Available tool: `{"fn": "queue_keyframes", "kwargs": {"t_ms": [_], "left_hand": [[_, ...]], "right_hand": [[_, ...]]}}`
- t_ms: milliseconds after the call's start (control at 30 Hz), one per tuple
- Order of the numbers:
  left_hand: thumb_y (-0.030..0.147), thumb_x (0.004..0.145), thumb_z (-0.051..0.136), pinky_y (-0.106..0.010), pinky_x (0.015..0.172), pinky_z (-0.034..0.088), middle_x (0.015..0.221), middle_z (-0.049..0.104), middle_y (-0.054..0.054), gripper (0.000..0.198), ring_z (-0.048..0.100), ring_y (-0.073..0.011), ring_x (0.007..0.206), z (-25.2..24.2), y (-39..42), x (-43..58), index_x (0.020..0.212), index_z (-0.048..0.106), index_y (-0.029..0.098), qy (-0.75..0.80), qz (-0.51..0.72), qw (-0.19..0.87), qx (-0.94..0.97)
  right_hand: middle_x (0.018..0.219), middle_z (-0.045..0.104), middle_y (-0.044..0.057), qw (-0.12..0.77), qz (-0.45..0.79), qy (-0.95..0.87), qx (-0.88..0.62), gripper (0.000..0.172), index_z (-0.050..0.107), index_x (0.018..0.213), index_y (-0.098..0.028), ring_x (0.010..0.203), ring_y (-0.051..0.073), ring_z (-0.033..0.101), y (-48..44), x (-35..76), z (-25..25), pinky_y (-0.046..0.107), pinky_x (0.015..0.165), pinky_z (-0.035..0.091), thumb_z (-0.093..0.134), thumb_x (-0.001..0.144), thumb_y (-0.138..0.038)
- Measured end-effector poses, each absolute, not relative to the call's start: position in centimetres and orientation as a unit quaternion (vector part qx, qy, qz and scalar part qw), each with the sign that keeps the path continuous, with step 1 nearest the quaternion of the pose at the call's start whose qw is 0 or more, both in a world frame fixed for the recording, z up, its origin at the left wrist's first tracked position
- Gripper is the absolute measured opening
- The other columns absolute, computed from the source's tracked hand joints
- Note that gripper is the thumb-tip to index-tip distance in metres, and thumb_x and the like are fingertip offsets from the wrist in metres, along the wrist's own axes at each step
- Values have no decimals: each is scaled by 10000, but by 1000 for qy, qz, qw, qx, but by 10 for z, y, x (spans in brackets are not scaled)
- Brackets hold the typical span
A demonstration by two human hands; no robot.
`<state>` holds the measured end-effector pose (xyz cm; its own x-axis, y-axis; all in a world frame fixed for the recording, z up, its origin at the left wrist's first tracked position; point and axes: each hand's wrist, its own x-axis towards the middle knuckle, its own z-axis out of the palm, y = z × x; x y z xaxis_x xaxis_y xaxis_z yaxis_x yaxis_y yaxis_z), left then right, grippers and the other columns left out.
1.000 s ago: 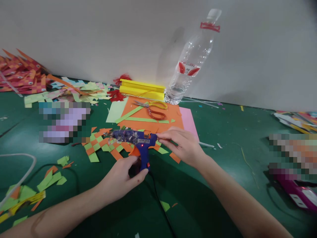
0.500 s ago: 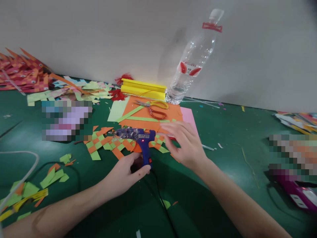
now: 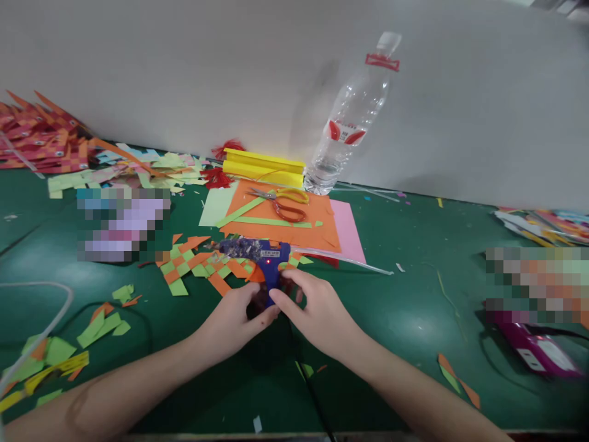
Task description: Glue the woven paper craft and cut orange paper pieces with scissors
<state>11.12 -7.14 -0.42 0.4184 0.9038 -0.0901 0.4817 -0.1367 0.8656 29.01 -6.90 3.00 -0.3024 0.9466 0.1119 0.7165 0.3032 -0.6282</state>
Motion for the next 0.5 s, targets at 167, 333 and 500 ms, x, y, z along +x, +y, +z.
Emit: {"fn": "queue_keyframes", "kwargs": {"t_ms": [167, 333, 500], "left_hand": [[460, 845, 493, -240, 500, 342, 633, 527, 12, 296, 473, -134, 550, -8, -73, 113, 741, 470, 184, 489, 221, 416, 734], [454, 870, 545, -250, 545, 387, 689, 569, 1, 287, 511, -147, 603, -5, -76, 113, 818, 538, 173, 459, 200, 388, 774], [330, 955, 444, -266, 632, 441, 772, 625, -16, 251, 558, -156, 687, -3, -84, 111, 1117, 559, 176, 377, 236, 314, 839]], "right_hand": [[882, 720, 44, 276, 315, -718, -556, 255, 662, 939, -176, 746, 167, 646, -64, 283, 30, 283, 651, 502, 682, 773, -369], [669, 669, 6, 271, 302, -722, -561, 199, 644, 719, -176, 581, 135, 584, -62, 292, 31, 252, 523, 452, 651, 786, -363], [739, 710, 35, 318, 337, -677, -572, 223, 661, 786, -163, 664, 179, 670, -54, 327, 36, 302, 600, 539, 604, 827, -375]]}}
